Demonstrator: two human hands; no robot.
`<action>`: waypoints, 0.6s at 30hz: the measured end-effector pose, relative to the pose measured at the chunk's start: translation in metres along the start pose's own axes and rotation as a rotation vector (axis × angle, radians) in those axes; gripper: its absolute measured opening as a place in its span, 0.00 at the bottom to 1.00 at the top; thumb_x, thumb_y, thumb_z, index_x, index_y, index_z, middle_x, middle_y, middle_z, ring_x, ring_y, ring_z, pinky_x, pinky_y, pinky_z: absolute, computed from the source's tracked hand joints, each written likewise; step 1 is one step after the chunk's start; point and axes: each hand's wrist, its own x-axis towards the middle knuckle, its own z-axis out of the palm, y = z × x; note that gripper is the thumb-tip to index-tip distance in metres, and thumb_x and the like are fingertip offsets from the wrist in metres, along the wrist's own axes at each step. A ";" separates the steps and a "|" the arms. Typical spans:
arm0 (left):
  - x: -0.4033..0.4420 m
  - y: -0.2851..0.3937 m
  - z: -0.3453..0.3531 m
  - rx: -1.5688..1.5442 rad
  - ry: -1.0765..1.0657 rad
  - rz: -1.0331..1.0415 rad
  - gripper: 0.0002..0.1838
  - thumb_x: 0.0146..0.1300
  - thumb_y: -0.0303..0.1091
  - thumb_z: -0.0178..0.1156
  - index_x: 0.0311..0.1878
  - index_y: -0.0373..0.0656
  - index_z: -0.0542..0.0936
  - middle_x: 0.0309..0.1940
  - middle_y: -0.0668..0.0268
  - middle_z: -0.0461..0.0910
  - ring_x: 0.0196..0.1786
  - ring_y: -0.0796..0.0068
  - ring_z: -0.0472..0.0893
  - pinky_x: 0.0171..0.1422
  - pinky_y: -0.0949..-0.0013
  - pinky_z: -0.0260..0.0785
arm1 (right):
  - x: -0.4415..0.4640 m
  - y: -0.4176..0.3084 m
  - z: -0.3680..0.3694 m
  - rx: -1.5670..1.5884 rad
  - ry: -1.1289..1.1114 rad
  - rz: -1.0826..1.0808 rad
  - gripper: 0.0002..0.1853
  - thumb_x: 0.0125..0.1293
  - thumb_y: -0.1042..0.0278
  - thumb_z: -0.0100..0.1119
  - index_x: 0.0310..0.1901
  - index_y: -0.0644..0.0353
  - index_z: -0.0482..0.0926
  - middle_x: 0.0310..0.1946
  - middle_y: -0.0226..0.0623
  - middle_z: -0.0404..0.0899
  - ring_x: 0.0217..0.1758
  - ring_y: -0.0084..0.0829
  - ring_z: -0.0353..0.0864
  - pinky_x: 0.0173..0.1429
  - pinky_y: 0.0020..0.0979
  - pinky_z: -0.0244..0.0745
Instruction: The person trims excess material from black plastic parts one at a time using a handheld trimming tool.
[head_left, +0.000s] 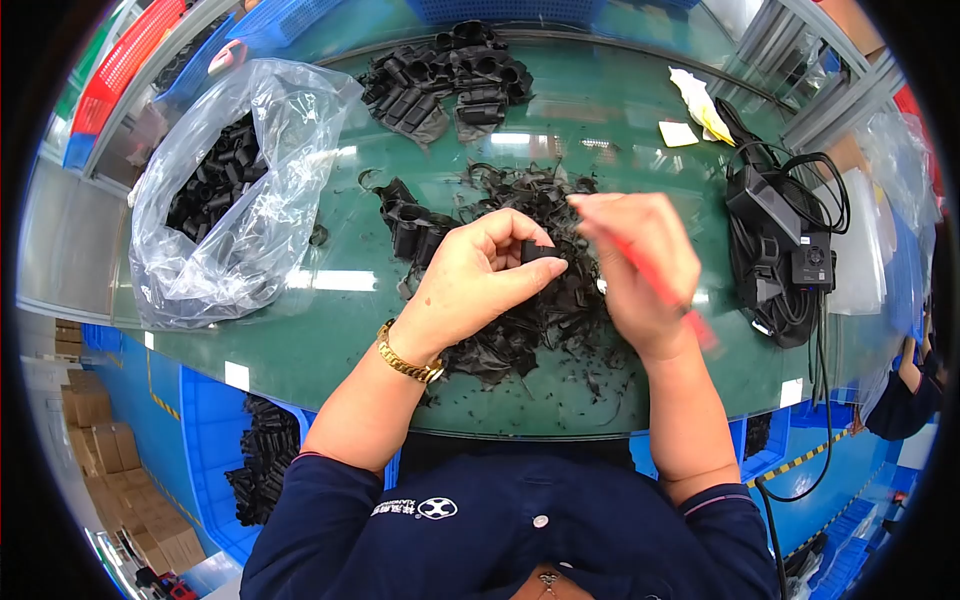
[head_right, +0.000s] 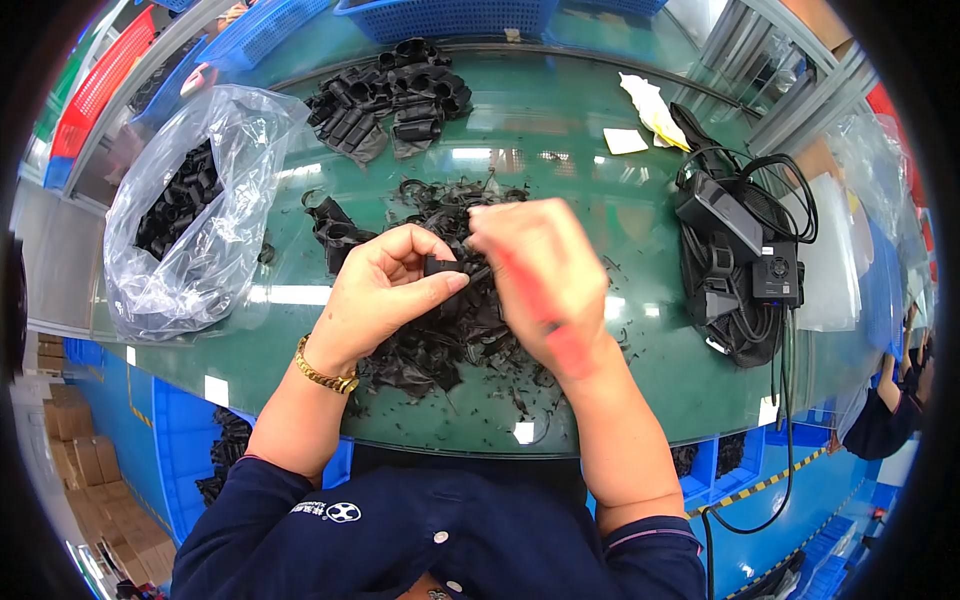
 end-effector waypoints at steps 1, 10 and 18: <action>0.001 0.000 0.001 -0.002 0.002 0.002 0.10 0.58 0.25 0.66 0.41 0.38 0.76 0.31 0.77 0.75 0.32 0.93 0.71 0.35 0.85 0.65 | 0.006 -0.004 -0.007 -0.011 0.017 0.102 0.09 0.54 0.83 0.63 0.38 0.66 0.81 0.33 0.40 0.80 0.40 0.37 0.81 0.43 0.32 0.78; 0.000 0.008 0.003 -0.117 0.080 0.078 0.09 0.59 0.23 0.65 0.41 0.39 0.75 0.36 0.73 0.77 0.37 0.89 0.74 0.42 0.83 0.69 | 0.004 -0.007 -0.014 0.568 -0.003 0.499 0.07 0.62 0.82 0.59 0.41 0.67 0.80 0.39 0.37 0.79 0.40 0.24 0.78 0.46 0.24 0.73; 0.001 0.003 0.001 -0.097 0.061 0.119 0.09 0.58 0.24 0.67 0.39 0.40 0.76 0.31 0.77 0.75 0.30 0.93 0.68 0.33 0.84 0.62 | 0.003 -0.009 -0.007 0.441 -0.116 0.306 0.05 0.56 0.81 0.63 0.36 0.66 0.81 0.34 0.41 0.81 0.38 0.33 0.81 0.44 0.29 0.76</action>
